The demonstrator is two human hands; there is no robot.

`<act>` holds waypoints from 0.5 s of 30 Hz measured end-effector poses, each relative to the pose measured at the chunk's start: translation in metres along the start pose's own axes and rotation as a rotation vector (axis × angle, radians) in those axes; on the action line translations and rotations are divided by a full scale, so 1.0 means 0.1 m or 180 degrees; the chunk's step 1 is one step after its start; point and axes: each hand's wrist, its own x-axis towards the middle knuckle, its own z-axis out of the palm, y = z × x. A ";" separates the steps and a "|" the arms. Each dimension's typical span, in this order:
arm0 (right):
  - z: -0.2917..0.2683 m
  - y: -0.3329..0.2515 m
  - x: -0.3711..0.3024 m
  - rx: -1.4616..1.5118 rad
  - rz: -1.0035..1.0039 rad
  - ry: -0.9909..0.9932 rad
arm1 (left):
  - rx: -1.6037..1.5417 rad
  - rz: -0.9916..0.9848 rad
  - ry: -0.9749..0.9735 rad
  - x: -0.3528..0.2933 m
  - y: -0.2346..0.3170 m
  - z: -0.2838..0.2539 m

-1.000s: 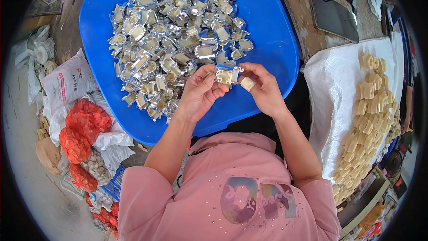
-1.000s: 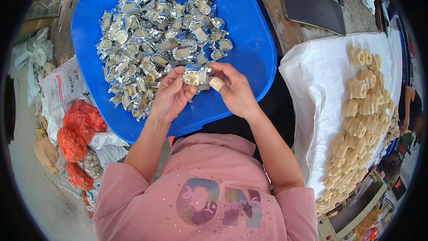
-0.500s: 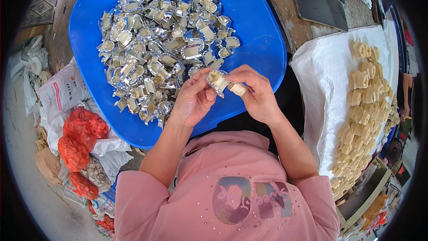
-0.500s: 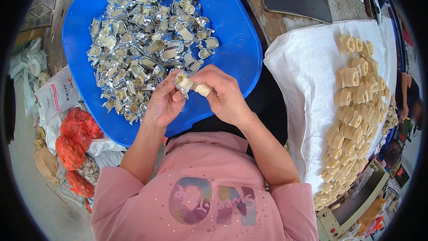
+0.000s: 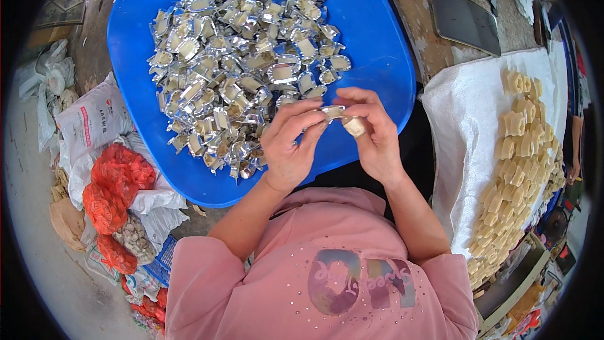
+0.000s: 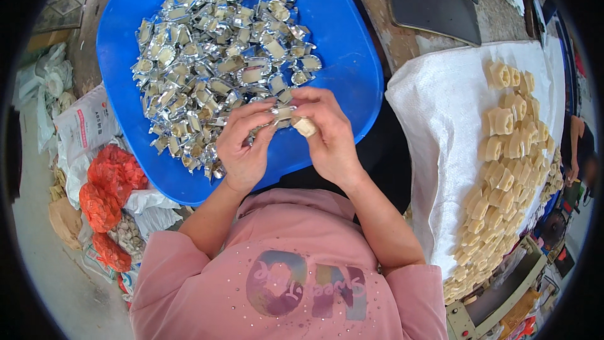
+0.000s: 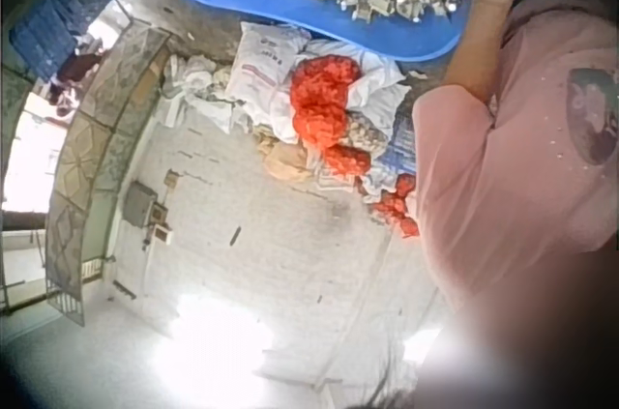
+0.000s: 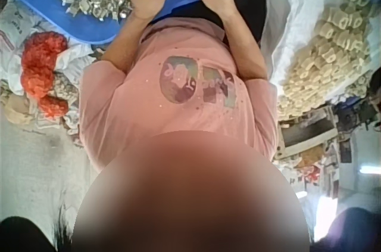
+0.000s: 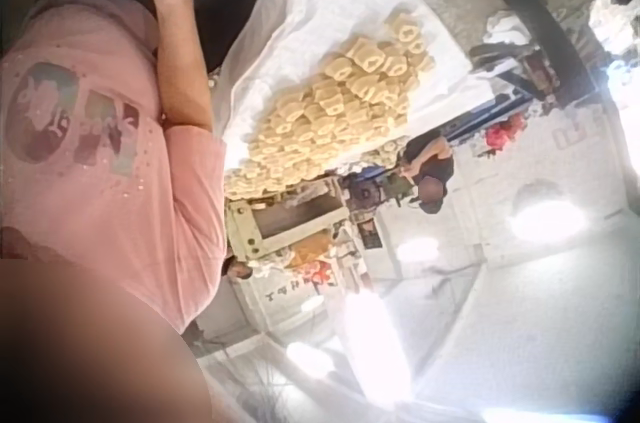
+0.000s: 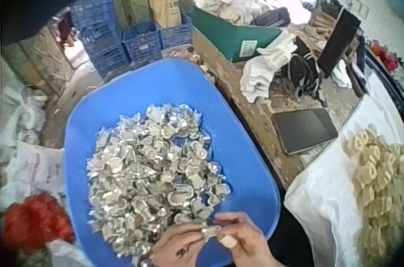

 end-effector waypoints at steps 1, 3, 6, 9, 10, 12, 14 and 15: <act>0.01 -0.01 -0.01 0.0387 0.0146 -0.0055 | -0.0118 -0.0112 0.0007 0.00 0.01 0.02; 0.04 -0.04 -0.05 0.0355 0.0276 -0.0027 | -0.0354 -0.0325 0.0033 -0.01 0.03 0.05; 0.06 -0.07 -0.12 0.0217 0.0371 0.0147 | -0.0375 -0.0646 -0.0041 -0.04 0.07 0.07; 0.04 -0.08 -0.16 0.0186 0.0448 0.0182 | -0.0469 -0.0774 -0.0190 -0.07 0.08 0.09; 0.02 -0.08 -0.17 0.0159 0.0511 0.0182 | -0.0522 -0.0855 -0.0235 -0.08 0.08 0.10; -0.01 -0.08 -0.16 0.0139 0.0583 0.0149 | -0.0619 -0.0771 -0.0289 -0.08 0.07 0.12; -0.03 -0.07 -0.15 0.0042 0.0553 0.0140 | -0.0646 -0.0750 -0.0251 -0.08 0.06 0.13; -0.03 -0.07 -0.15 -0.0043 0.0494 0.0151 | -0.0669 -0.0701 -0.0239 -0.08 0.06 0.12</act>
